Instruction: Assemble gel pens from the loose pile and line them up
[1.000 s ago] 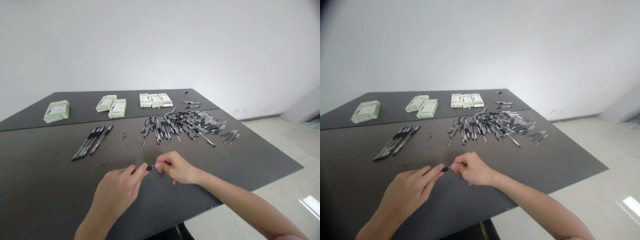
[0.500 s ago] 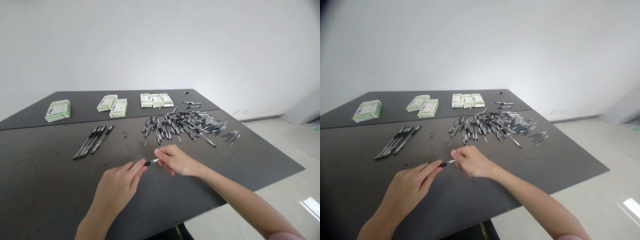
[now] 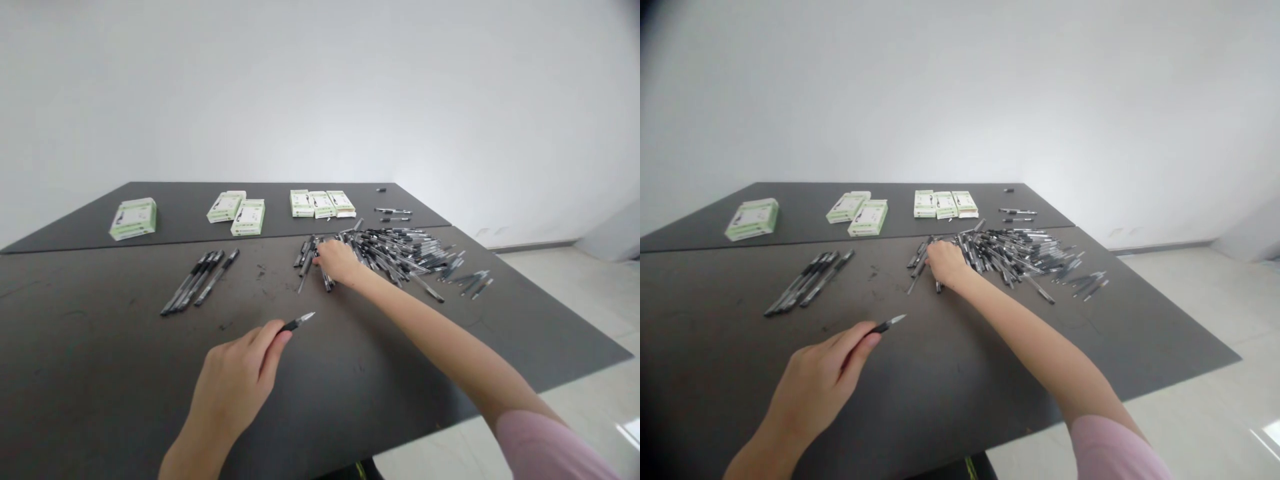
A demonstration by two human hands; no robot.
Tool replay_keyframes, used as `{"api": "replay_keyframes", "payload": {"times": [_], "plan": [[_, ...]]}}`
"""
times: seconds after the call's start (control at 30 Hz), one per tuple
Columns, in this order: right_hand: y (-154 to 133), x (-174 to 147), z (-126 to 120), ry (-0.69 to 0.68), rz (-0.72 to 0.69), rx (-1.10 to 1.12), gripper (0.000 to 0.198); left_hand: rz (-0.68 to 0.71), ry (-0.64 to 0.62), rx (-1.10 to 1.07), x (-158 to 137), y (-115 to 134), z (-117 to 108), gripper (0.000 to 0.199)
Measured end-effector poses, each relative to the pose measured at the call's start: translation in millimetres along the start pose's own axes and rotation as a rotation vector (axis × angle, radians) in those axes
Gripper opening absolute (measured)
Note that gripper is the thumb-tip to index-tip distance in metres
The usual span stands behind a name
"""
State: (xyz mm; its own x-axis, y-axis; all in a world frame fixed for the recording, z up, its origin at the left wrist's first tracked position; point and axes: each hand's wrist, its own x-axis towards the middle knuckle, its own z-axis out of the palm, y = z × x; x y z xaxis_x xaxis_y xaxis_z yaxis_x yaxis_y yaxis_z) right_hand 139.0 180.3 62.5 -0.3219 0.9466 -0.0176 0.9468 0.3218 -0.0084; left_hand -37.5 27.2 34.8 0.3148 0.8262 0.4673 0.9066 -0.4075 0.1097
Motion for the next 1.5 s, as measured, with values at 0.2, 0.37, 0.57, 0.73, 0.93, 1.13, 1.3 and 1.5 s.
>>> {"api": "replay_keyframes", "payload": {"times": [0.2,0.37,0.57,0.73,0.93,1.13,1.3,1.5], "plan": [[-8.1,11.7,3.1,-0.052,-0.026,-0.072,0.030,-0.007,0.001,-0.010,-1.2,1.3,1.2,0.027],[-12.7,18.7,6.5,-0.054,-0.040,-0.106,0.028,-0.024,-0.024,-0.038,-2.4,1.6,0.1,0.025],[-12.7,21.2,13.3,-0.054,-0.033,-0.104,0.029,-0.025,-0.010,-0.046,-2.3,2.2,-0.9,0.025],[-13.3,18.8,17.8,-0.051,-0.039,-0.069,0.029,-0.025,-0.004,-0.038,-3.0,1.5,0.5,0.025],[-11.6,8.6,9.8,0.053,-0.046,0.010,0.022,-0.029,0.001,-0.031,-2.2,1.8,0.7,0.027],[3.6,-30.7,-12.2,0.201,-0.100,0.113,0.020,-0.065,0.029,-0.046,-0.9,0.0,-2.1,0.029],[21.6,-90.2,-10.3,0.207,-0.228,0.308,0.015,-0.093,0.054,-0.065,0.0,-2.9,-2.3,0.033],[32.2,-139.7,5.9,0.181,-0.359,0.453,0.017,-0.022,0.014,-0.132,2.5,2.8,1.0,0.035]]}}
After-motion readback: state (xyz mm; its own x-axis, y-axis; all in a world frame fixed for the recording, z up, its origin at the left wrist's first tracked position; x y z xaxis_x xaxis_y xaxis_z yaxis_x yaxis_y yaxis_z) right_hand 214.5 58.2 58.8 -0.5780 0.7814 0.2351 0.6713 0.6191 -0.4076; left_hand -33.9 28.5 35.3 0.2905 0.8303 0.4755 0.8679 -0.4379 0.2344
